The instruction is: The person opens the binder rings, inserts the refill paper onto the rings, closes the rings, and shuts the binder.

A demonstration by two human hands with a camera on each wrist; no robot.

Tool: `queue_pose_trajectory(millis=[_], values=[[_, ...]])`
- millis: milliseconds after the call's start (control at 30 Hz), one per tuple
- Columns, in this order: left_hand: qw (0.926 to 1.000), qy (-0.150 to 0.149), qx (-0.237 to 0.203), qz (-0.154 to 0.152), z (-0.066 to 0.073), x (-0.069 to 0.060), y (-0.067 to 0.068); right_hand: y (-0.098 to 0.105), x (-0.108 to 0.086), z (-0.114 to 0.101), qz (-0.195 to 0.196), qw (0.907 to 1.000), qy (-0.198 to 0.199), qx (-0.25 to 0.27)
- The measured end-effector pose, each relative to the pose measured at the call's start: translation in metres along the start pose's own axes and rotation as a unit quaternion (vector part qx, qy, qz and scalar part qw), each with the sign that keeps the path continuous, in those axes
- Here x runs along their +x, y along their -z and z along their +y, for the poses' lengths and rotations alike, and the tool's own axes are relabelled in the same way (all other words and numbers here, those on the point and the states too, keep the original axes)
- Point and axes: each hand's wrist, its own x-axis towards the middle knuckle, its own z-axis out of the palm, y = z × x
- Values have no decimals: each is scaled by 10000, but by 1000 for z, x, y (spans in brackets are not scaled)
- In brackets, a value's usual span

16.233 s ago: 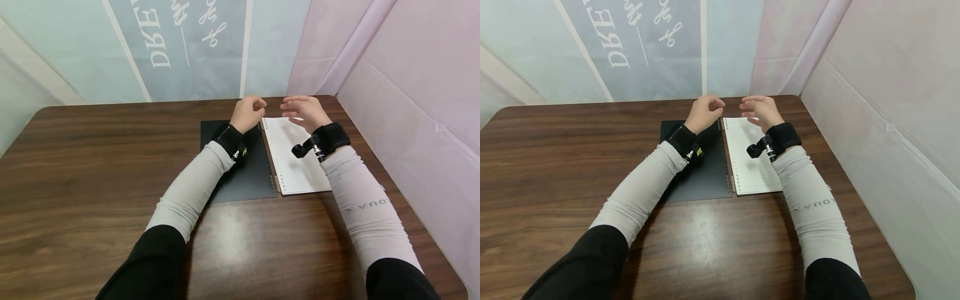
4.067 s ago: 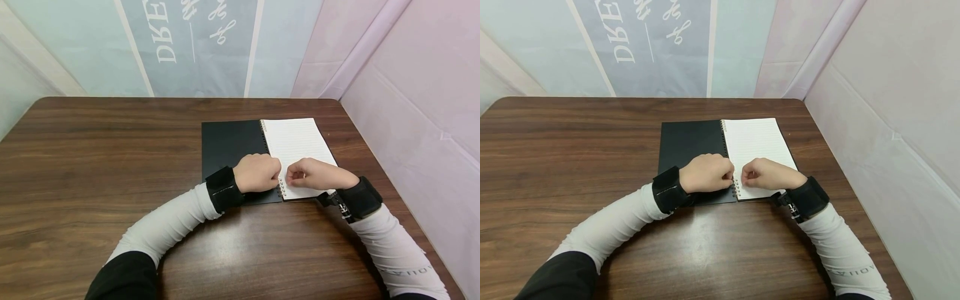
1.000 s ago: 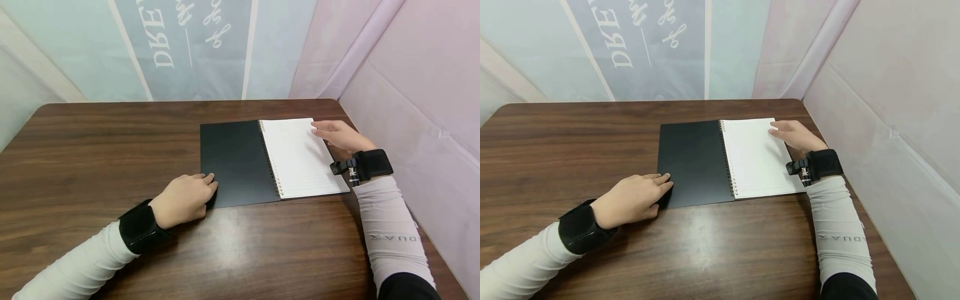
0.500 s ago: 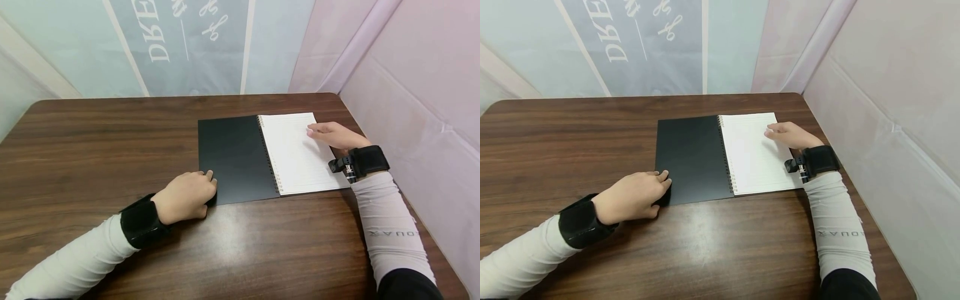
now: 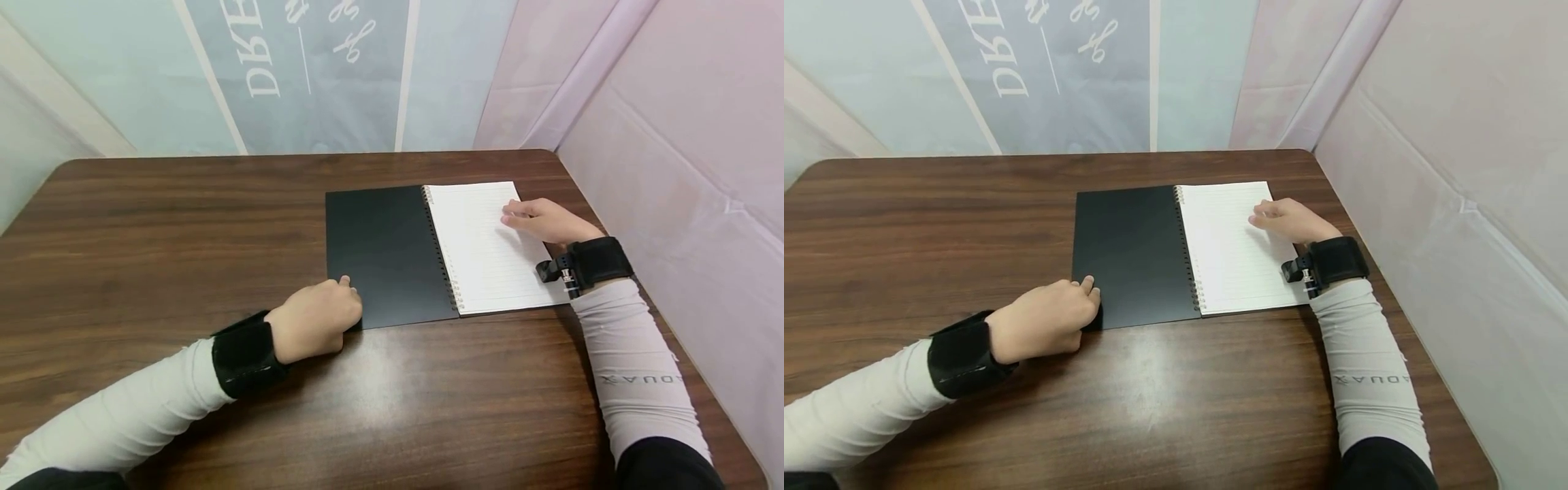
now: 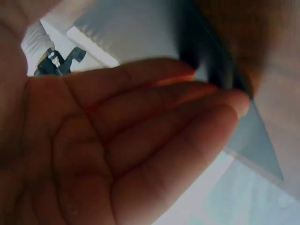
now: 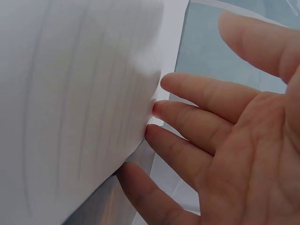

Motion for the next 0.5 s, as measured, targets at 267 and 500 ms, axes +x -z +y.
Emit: queue_pose_trajectory(millis=[267, 500], values=[[9993, 279, 200, -121, 9, -3, -11, -4, 1, 1, 2, 10000, -15, 85], [9958, 218, 740, 500, 8, -10, -17, -4, 1, -2, 146, 9998, -92, -77]])
